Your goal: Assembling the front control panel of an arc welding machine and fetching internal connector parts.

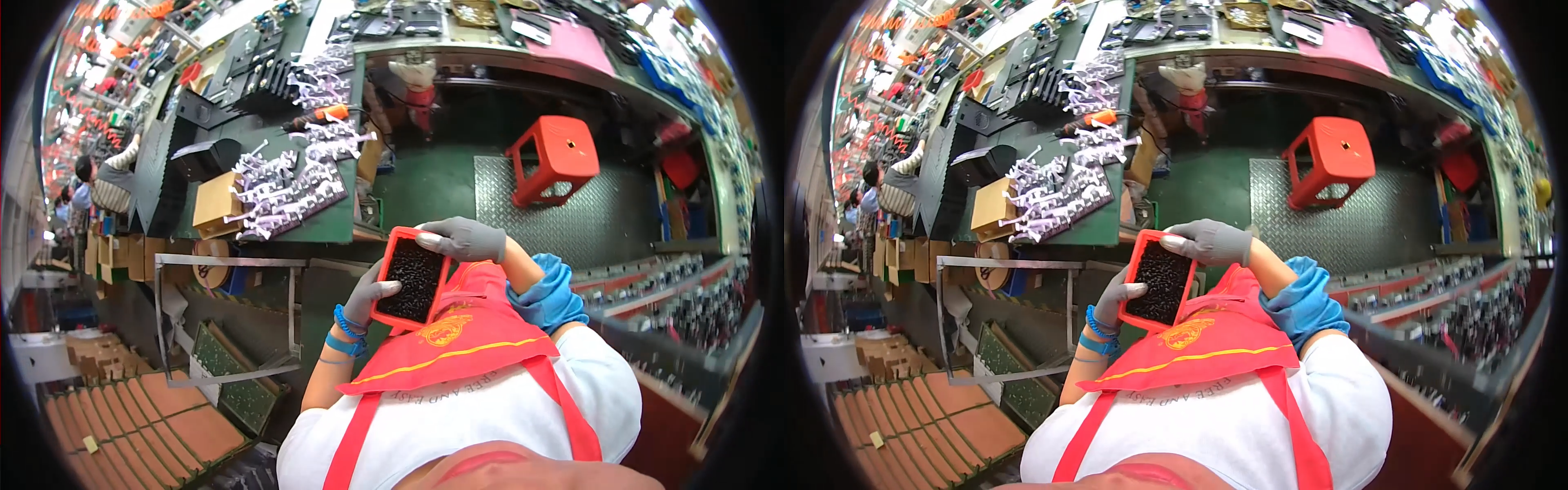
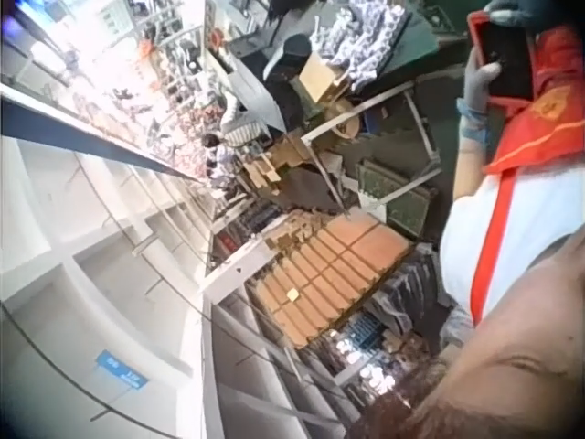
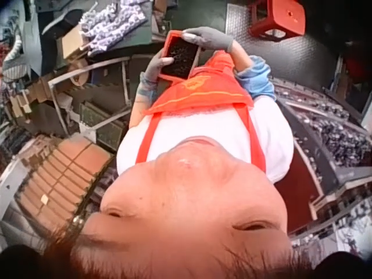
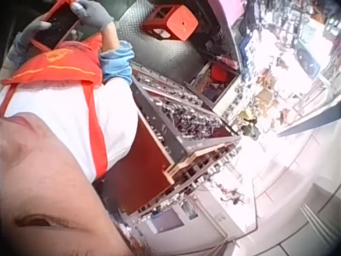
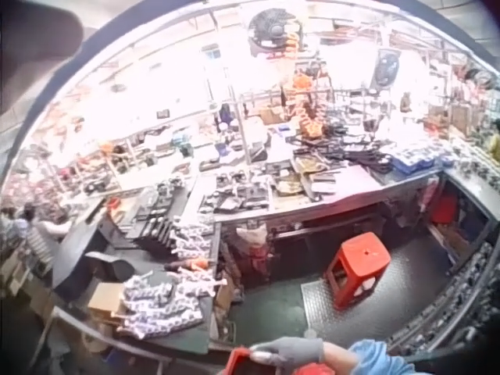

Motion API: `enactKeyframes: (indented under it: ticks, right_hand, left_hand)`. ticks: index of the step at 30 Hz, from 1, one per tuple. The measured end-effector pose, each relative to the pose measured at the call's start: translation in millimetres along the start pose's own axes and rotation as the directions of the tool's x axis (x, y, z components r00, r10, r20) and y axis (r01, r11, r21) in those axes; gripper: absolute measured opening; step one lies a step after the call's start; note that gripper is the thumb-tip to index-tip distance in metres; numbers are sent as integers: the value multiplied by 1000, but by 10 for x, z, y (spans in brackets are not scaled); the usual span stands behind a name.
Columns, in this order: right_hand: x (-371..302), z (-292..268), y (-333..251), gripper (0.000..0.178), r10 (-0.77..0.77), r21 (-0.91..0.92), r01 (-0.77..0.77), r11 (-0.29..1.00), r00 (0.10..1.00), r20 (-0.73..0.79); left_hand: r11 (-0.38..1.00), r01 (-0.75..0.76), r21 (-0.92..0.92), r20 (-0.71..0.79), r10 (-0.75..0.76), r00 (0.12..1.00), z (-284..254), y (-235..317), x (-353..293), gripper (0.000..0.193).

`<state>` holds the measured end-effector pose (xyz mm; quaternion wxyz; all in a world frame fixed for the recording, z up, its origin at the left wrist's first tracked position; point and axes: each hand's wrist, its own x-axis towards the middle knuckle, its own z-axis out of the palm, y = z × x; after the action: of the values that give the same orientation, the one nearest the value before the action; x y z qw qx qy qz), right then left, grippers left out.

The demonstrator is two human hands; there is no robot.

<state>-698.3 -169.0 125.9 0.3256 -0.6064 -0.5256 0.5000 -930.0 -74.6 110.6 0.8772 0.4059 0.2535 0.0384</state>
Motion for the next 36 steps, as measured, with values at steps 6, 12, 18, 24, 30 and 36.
enactKeyframes:
  ticks: [6,12,18,24,30,36]
  right_hand:
    - [802,-1207,382,48,-85,-54,86,995,996,13]
    - [1263,-2665,442,43,135,37,-134,990,991,-14]
    - [1688,-3773,996,41,205,286,-123,950,940,-274]
    - [2022,-5024,1576,44,269,259,-111,959,639,-721]
    - [2153,-6418,2490,48,383,346,-185,920,229,-895]
    - [2346,-8155,2898,53,574,552,-244,797,24,-819]
  left_hand:
    - [999,48,7,-37,-48,998,55,699,1297,67]
    - [992,6,-126,-12,-7,1000,366,1357,2677,55]
    - [975,-16,-222,10,19,1000,279,1895,4057,73]
    - [978,-31,-207,-449,-67,891,-147,2341,5506,47]
    - [983,145,-110,-199,-165,966,11,2854,6602,37]
    - [955,292,-42,-179,-295,939,449,3034,7214,38]
